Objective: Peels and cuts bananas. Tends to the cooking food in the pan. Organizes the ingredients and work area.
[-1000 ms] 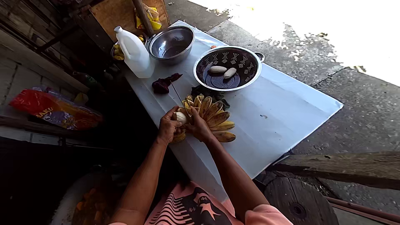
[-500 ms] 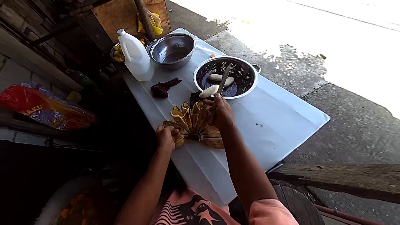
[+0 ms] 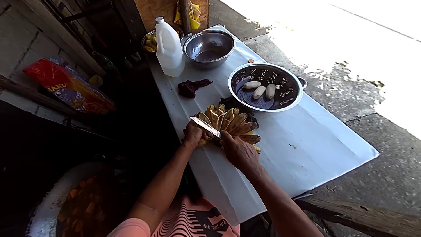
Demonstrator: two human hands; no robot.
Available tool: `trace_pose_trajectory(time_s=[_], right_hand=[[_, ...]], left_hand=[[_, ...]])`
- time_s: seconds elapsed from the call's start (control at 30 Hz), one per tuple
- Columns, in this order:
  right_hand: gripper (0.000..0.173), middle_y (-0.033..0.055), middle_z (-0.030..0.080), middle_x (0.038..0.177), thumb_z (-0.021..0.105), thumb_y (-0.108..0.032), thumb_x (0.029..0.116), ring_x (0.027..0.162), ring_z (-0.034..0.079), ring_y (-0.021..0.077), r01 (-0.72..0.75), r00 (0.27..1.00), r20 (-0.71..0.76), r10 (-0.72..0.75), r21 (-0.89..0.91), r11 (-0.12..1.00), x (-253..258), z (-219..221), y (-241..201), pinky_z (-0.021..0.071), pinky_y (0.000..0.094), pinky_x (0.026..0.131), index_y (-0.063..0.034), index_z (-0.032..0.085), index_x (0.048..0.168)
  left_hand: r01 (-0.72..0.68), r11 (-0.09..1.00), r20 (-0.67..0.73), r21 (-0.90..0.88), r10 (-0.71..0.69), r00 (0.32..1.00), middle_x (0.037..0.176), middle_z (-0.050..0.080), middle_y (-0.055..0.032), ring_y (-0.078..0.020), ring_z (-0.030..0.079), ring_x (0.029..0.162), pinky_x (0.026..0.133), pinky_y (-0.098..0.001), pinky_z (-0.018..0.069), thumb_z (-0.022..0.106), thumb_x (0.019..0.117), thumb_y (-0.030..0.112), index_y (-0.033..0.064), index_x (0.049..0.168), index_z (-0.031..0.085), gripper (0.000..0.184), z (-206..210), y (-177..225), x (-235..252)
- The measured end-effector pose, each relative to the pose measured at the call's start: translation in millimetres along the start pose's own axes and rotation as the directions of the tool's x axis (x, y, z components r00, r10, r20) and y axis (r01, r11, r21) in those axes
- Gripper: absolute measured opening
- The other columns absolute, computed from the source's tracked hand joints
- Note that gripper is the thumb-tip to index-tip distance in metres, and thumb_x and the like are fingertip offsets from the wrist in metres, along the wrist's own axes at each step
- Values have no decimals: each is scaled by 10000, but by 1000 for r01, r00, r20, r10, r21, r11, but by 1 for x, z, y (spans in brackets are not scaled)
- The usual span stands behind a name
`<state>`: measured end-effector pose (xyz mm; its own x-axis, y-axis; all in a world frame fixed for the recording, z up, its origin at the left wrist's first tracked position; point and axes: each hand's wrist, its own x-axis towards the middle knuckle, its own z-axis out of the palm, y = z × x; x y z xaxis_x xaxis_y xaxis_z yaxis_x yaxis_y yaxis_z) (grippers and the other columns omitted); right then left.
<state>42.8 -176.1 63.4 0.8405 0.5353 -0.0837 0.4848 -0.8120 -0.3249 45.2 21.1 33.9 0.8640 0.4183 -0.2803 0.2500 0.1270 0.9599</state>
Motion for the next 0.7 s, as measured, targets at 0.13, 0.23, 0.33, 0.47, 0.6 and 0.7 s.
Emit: trace_pose_trajectory(time_s=[0.13, 0.23, 0.33, 0.47, 0.6, 0.7], right_hand=[[395, 160, 688, 917, 447, -355, 1083, 827, 695, 377, -27, 1000, 5, 27, 152, 988, 38, 4, -13, 539, 565, 693, -255, 515, 1460], [456, 136, 690, 923, 394, -389, 1110, 777, 655, 278, -51, 998, 49, 25, 637, 769, 51, 31, -10, 540, 501, 756, -236, 476, 1531], [458, 56, 573, 700, 392, -387, 1109, 499, 490, 141, -106, 994, 91, 56, 905, 413, 53, 55, -11, 452, 309, 483, -216, 484, 1523], [396, 37, 505, 605, 354, -422, 1112, 419, 464, 110, -173, 981, 172, 84, 985, 0, 56, 58, -15, 444, 247, 403, -168, 526, 1362], [409, 37, 506, 627, 354, -421, 1113, 433, 465, 113, -187, 978, 191, 79, 981, -54, 55, 60, -20, 445, 248, 412, -165, 535, 1376], [385, 36, 518, 621, 318, -402, 1124, 433, 458, 108, -159, 977, 169, 133, 984, -83, 53, 53, -12, 431, 240, 412, -110, 565, 1168]], left_hand=[[-71, 997, 18, -7, 71, 997, 981, 663, -146, -187, 612, 576, 529, -325, 572, 781, 870, -1, 65, 1272, 596, 447, -2, -5, -4], [-30, 999, -15, -15, 30, 999, 1129, 640, -157, -212, 632, 665, 563, -354, 573, 800, 890, 96, 140, 1441, 504, 628, -3, -3, 0], [-22, 994, -4, -110, 22, 1000, 1034, 633, -134, -173, 561, 609, 514, -306, 506, 770, 880, 4, 109, 1369, 534, 554, -5, 0, -6], [-42, 981, 103, -189, 63, 993, 1002, 661, -155, -157, 571, 554, 468, -266, 505, 699, 899, -70, 92, 1390, 537, 541, -20, -5, -14], [11, 973, -87, 230, 9, 996, 1032, 659, -189, -246, 654, 728, 631, -394, 574, 807, 903, 200, 53, 1381, 461, 608, 3, -7, -13], [-134, 812, -41, 568, 191, 981, 1196, 672, -213, -350, 675, 1085, 930, -556, 552, 781, 845, 109, 52, 1431, 499, 652, 14, -2, -31]])
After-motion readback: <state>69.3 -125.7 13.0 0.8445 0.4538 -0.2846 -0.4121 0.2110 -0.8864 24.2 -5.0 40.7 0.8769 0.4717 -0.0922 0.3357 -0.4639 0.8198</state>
